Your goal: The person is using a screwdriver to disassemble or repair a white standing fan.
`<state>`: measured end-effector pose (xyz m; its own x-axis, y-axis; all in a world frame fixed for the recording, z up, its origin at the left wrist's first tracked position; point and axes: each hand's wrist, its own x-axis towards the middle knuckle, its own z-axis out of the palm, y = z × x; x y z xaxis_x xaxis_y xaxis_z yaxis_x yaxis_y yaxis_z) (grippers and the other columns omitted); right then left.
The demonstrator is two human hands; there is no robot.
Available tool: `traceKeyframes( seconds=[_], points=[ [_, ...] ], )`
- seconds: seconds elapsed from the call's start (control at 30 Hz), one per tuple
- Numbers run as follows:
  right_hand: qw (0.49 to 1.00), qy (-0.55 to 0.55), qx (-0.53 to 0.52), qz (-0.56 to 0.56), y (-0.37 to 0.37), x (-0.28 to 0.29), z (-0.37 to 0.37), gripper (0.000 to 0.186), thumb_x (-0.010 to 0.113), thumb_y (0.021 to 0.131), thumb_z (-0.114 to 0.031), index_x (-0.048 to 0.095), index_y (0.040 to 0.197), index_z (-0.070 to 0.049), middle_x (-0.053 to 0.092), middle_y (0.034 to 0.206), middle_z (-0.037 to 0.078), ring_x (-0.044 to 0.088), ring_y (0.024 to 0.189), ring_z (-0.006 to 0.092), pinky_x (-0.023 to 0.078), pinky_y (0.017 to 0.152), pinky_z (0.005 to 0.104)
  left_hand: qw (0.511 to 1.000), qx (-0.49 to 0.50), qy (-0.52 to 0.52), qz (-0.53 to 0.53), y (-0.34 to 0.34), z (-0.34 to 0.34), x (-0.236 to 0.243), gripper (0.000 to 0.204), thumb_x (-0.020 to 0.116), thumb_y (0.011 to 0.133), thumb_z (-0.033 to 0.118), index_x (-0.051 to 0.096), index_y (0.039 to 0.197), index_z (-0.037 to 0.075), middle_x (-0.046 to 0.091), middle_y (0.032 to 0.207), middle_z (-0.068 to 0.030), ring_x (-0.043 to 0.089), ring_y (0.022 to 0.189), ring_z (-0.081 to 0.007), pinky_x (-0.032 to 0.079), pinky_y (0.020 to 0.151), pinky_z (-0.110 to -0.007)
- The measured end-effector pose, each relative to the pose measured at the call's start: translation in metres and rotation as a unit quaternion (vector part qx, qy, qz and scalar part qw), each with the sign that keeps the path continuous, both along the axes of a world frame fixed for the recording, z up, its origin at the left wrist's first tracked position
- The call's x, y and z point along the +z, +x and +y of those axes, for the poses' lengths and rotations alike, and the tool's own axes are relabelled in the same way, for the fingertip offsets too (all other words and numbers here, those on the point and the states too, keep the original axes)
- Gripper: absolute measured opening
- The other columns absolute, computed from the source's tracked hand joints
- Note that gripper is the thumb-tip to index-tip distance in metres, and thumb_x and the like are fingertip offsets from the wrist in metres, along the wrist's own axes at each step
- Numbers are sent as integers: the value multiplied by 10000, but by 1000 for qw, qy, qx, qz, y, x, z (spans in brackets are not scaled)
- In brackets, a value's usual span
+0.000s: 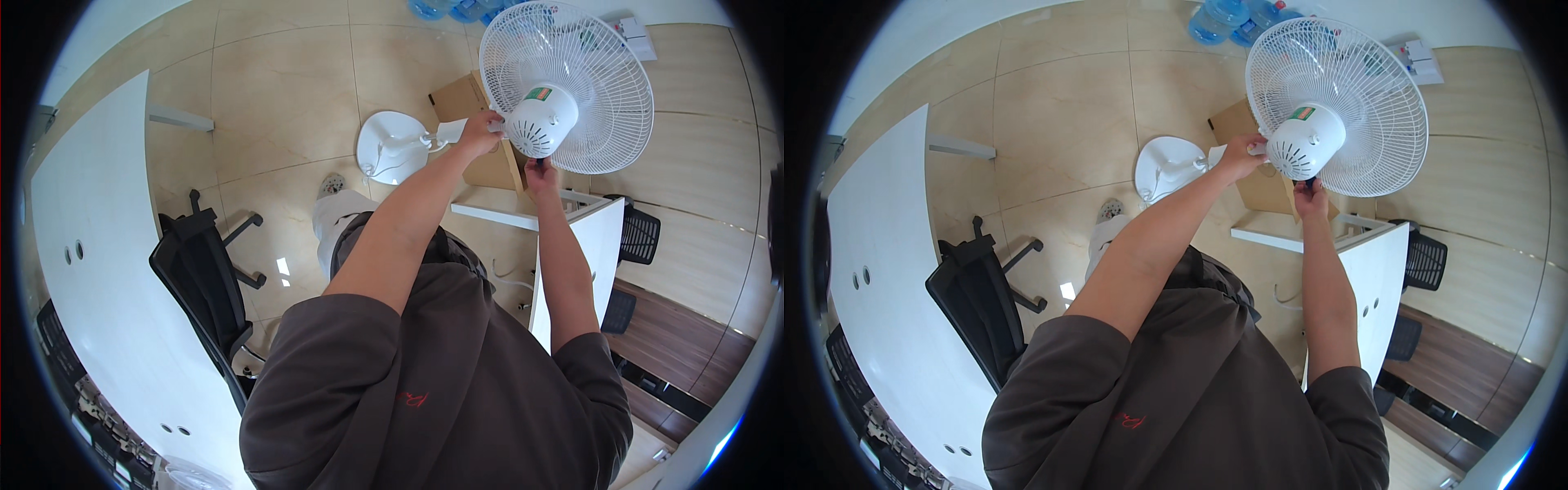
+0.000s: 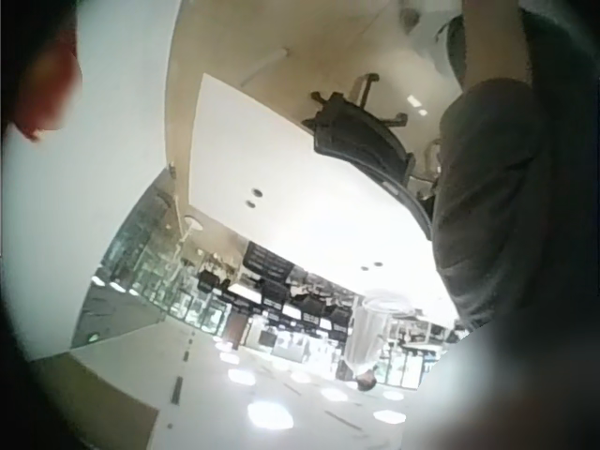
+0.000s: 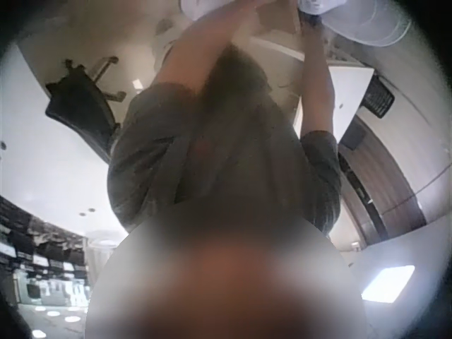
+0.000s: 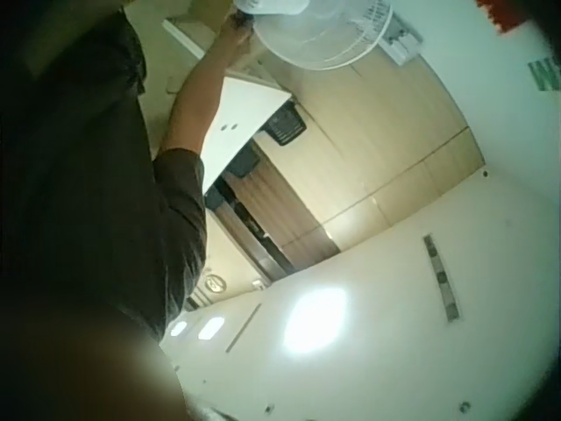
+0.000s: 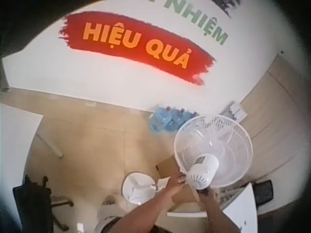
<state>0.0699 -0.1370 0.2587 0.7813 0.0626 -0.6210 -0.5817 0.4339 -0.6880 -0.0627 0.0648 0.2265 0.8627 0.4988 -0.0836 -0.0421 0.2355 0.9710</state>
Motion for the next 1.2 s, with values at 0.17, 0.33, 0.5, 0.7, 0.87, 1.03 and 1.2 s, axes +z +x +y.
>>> traceKeyframes(
  seconds=[0.17, 0.33, 0.5, 0.7, 0.87, 1.03, 1.2],
  points=[
    [999, 23, 18, 21, 2, -4, 5, 197, 453, 952, -195, 594, 1011, -71, 615, 953, 89, 532, 780, 210, 448, 655, 311, 999, 22, 43, -20, 0, -7, -8, 394, 730, 706, 96, 636, 1084, 33, 524, 1278, -171, 544, 1138, -311, 441, 954, -347],
    [998, 61, 26, 18, 11, -15, -1, 158, 455, 969, -256, 513, 986, -110, 583, 883, 114, 522, 715, 216, 448, 604, 312, 999, -4, -10, -41, 5, -7, -9, 383, 715, 729, 82, 640, 1104, 55, 498, 1322, -150, 489, 1211, -303, 423, 975, -360],
    [998, 51, 20, 26, 4, -9, 1, 118, 482, 963, -242, 474, 950, -126, 569, 872, 140, 516, 696, 226, 450, 591, 304, 1000, -25, -10, -7, 3, -5, 2, 342, 694, 749, 63, 651, 1088, 58, 492, 1327, -140, 499, 1186, -298, 425, 960, -366],
    [998, 53, 24, 22, -5, 0, 11, 161, 489, 958, -249, 486, 979, -89, 570, 893, 133, 508, 712, 221, 447, 607, 298, 1000, 8, 17, -10, 1, -7, 7, 311, 681, 761, 68, 653, 1069, 42, 518, 1282, -133, 540, 1042, -262, 438, 911, -361],
    [996, 77, 38, 18, -6, -1, 8, 125, 513, 943, -237, 484, 905, -122, 560, 884, 114, 511, 730, 222, 459, 631, 307, 998, 66, -18, -8, 6, -12, 8, 234, 686, 749, 100, 655, 964, 14, 567, 1184, -123, 555, 973, -256, 452, 857, -357],
    [996, 80, 41, -29, -10, 0, 5, 206, 539, 931, -202, 491, 1044, -36, 565, 891, 160, 513, 708, 225, 471, 641, 308, 995, 96, -22, 22, 11, -14, 9, 198, 686, 727, 76, 641, 907, 8, 593, 1095, -131, 572, 928, -270, 462, 808, -352],
    [989, 119, 87, -31, -13, 0, 1, 246, 541, 917, -189, 480, 1061, 1, 569, 980, 167, 544, 820, 254, 482, 729, 331, 989, 145, 9, -9, 12, -18, 7, 182, 685, 701, 31, 620, 869, 4, 598, 1040, -132, 580, 894, -274, 469, 777, -353]
  ],
)
